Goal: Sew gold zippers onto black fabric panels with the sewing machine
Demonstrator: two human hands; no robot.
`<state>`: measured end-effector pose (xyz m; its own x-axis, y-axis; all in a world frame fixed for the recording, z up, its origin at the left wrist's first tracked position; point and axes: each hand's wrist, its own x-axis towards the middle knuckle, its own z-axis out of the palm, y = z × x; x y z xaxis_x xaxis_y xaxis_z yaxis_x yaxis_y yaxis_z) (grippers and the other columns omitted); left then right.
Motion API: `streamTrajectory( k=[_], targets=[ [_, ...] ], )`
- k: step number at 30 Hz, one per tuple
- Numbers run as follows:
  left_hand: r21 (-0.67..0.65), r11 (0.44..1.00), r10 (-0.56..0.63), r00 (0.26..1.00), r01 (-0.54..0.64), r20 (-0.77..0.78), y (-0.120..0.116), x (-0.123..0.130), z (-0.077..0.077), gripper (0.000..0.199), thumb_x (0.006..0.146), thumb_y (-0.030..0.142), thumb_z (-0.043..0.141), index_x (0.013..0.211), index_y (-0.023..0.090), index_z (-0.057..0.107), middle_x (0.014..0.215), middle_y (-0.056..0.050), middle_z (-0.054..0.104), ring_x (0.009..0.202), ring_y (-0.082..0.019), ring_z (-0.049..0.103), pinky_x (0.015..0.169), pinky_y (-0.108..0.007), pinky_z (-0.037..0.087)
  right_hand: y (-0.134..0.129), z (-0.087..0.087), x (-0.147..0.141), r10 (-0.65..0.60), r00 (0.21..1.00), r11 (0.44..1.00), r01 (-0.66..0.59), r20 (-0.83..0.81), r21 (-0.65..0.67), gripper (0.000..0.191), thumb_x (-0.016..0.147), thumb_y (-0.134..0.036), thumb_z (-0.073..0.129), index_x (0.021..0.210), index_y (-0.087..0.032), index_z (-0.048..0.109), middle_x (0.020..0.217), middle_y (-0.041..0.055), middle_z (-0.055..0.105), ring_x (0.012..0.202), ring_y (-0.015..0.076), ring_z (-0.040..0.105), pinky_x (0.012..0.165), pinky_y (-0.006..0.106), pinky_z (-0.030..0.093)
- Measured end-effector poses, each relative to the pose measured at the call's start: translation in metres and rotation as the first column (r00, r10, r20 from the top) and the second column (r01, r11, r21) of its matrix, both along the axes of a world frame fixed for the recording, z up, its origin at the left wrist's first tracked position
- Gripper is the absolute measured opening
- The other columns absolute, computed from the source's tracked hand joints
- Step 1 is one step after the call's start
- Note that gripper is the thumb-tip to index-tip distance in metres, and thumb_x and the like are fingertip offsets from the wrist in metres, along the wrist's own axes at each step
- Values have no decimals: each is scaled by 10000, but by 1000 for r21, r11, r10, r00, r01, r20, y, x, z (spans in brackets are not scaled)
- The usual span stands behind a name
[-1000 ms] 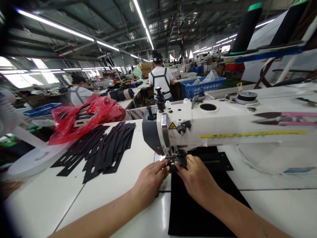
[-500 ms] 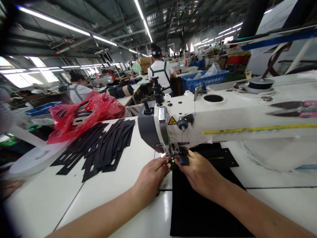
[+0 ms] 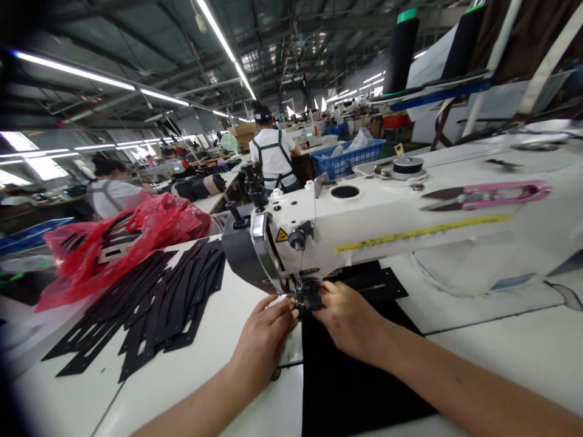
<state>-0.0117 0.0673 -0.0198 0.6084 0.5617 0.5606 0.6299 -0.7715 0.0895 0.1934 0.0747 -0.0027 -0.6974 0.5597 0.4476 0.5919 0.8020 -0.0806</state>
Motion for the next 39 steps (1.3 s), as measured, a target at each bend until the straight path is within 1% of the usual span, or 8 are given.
streamTrajectory(
  k=[4, 9, 12, 17, 22, 27, 30, 39],
  targets=[
    [11, 1000, -8, 1000, 8, 11, 5, 1, -1, 222, 928, 115, 397, 894, 154, 613, 975, -82, 677, 937, -206, 641, 911, -435, 482, 1, 1, -1, -1, 1000, 1000, 1, -11, 23, 336, 831, -67, 419, 1081, -177, 615, 991, 96, 641, 982, 206, 562, 837, 369, 463],
    [-1, 1000, 15, 1000, -15, 21, 3, 2, -1, 213, 921, 114, 409, 881, 149, 615, 990, -92, 669, 942, -206, 633, 919, -421, 470, 1, 0, -1, -7, 1000, 998, 8, -15, 67, 308, 828, -53, 404, 1008, -153, 633, 1035, 112, 636, 944, 227, 576, 808, 372, 481],
    [-23, 1000, 15, 999, -14, 33, 3, 3, 0, 196, 911, 107, 420, 882, 132, 613, 988, -99, 662, 922, -210, 633, 909, -422, 470, 1, -1, -2, -7, 1000, 994, 10, -29, 108, 347, 831, -47, 384, 1076, -144, 610, 1056, 115, 635, 888, 221, 592, 775, 360, 491],
    [-33, 999, 12, 999, -11, 34, 6, 2, 0, 171, 900, 108, 451, 883, 148, 616, 959, -85, 665, 898, -196, 633, 903, -411, 472, 2, -3, -4, -32, 999, 993, 35, -26, 112, 403, 821, -32, 365, 1138, -156, 581, 962, 95, 654, 875, 206, 602, 786, 341, 487],
    [-51, 999, 14, 999, -13, 31, 7, 2, 1, 129, 874, 99, 499, 860, 154, 615, 935, -70, 665, 891, -189, 632, 911, -399, 468, 3, -6, -4, -31, 999, 989, 37, -44, 144, 399, 803, -14, 344, 1070, -148, 609, 1026, 108, 649, 853, 200, 615, 768, 341, 495],
    [-69, 997, 42, 999, -41, 14, 7, 3, 0, 125, 830, 61, 538, 843, 159, 614, 932, -61, 664, 894, -185, 632, 920, -393, 461, 4, -4, -6, -29, 998, 988, 38, -64, 147, 423, 785, 2, 336, 1063, -150, 616, 986, 102, 661, 835, 190, 623, 750, 328, 508],
    [-56, 998, 43, 999, -42, 24, 8, 3, -2, 125, 823, 55, 549, 836, 161, 613, 946, -63, 669, 920, -183, 631, 933, -394, 452, 1, -1, -7, -46, 995, 988, 59, -88, 144, 397, 820, -25, 340, 1078, -155, 612, 966, 99, 665, 850, 190, 628, 749, 321, 518],
    [0, 999, 41, 999, -41, 33, 9, 2, -7, 122, 861, 87, 515, 821, 155, 608, 956, -59, 676, 955, -173, 630, 966, -394, 424, -6, -3, -5, -97, 987, 987, 112, -128, 115, 295, 899, -111, 355, 943, -165, 642, 924, 86, 685, 822, 173, 648, 743, 306, 530]
  ],
)
